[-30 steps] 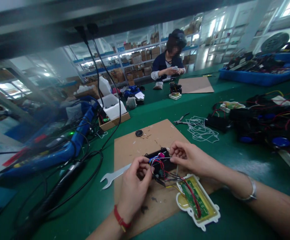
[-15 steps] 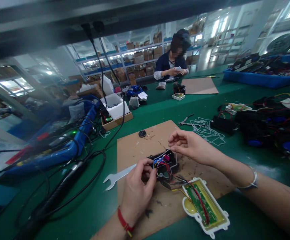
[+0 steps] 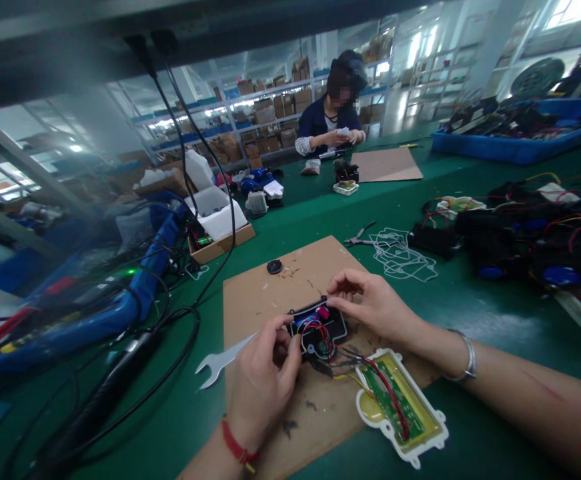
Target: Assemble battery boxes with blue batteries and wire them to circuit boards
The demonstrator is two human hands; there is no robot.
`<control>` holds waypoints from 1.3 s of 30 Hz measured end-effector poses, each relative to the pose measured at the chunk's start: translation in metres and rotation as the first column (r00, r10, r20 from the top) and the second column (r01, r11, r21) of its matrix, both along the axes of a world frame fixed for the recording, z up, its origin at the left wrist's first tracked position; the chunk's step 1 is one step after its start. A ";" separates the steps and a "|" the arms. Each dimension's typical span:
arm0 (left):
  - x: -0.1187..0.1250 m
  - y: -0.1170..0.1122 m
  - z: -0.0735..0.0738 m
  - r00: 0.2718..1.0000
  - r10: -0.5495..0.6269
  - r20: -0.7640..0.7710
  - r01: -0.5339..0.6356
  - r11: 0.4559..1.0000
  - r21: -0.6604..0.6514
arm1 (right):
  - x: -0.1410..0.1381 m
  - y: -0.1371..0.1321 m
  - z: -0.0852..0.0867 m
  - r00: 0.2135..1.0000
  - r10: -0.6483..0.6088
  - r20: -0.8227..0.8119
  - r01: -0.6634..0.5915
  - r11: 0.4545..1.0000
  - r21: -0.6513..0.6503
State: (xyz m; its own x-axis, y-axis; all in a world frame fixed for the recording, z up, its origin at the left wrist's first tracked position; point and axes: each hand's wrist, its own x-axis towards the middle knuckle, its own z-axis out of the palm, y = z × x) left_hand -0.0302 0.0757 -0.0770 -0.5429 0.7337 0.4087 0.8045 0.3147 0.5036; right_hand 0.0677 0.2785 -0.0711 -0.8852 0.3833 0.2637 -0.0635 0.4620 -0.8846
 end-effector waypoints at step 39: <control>-0.010 0.028 -0.004 0.922 -0.174 -0.346 0.128 0.980 -0.150 | -0.011 -0.003 -0.010 0.995 0.103 0.006 -0.082 0.819 -0.568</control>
